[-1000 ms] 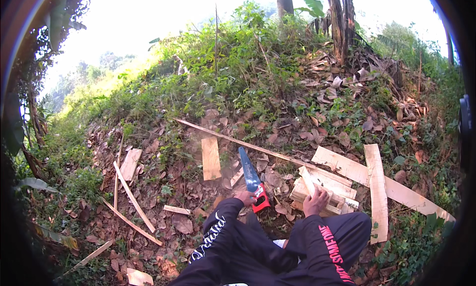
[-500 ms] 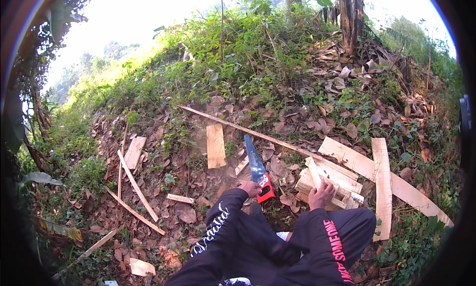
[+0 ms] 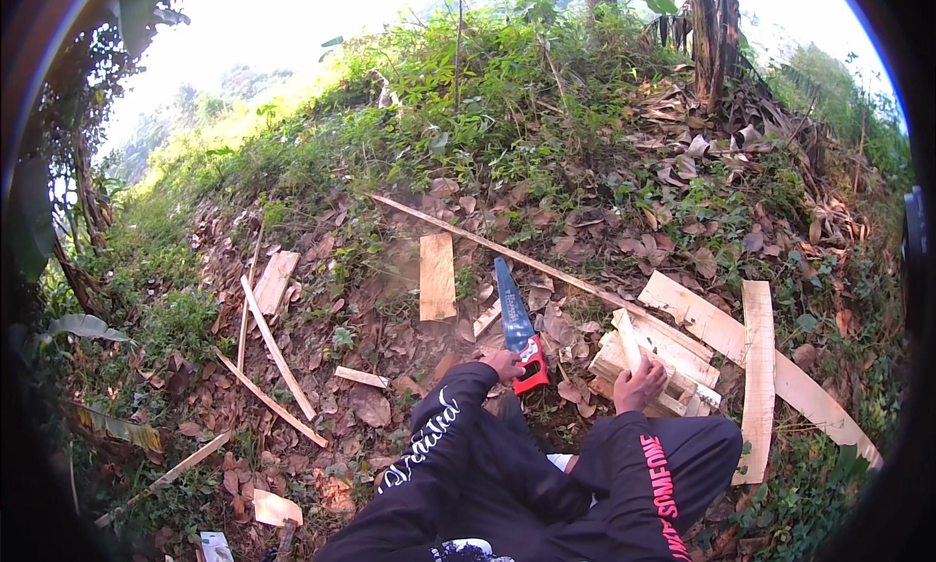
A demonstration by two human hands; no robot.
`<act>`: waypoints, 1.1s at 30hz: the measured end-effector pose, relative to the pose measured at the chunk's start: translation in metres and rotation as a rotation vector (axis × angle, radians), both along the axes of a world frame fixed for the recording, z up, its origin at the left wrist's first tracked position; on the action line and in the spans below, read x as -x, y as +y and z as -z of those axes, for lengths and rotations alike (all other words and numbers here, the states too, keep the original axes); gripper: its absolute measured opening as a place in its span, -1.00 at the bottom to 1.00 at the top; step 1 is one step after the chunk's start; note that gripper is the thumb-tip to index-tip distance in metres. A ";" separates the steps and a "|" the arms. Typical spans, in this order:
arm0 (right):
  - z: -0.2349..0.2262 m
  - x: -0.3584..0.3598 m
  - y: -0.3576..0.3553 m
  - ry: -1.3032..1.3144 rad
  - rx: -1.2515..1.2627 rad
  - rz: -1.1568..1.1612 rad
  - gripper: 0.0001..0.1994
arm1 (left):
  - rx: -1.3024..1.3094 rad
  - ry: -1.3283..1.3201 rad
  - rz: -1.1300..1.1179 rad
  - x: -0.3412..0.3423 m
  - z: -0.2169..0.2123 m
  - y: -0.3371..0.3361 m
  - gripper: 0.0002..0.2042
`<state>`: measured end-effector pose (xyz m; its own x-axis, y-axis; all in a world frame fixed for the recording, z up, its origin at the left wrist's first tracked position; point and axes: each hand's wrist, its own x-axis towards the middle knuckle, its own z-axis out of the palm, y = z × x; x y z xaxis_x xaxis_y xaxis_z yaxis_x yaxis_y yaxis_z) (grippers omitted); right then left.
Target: The person sits on the ground in a wooded area and uses a red hand saw to cut a piece of light-colored wood. They hold the wood steady with one hand and saw back and forth with the other, producing sawdust and cutting the wood into smaller pieces.
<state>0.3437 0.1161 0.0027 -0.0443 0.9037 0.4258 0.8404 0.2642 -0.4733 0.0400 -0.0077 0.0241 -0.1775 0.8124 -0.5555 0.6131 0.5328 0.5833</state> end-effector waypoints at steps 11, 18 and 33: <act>0.002 -0.003 0.004 0.004 0.015 -0.001 -0.45 | -0.085 0.152 0.115 0.004 0.013 0.005 -0.55; 0.004 -0.006 0.006 -0.015 -0.006 0.015 -0.44 | -0.117 0.151 0.110 0.001 0.015 0.009 -0.54; 0.006 -0.007 0.009 0.002 -0.008 0.032 -0.51 | -0.377 0.408 -0.337 0.008 0.000 0.007 0.08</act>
<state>0.3505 0.1255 -0.0038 -0.0142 0.9011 0.4334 0.8476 0.2408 -0.4729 0.0323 -0.0006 0.0238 -0.5934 0.8013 -0.0766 0.6600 0.5388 0.5235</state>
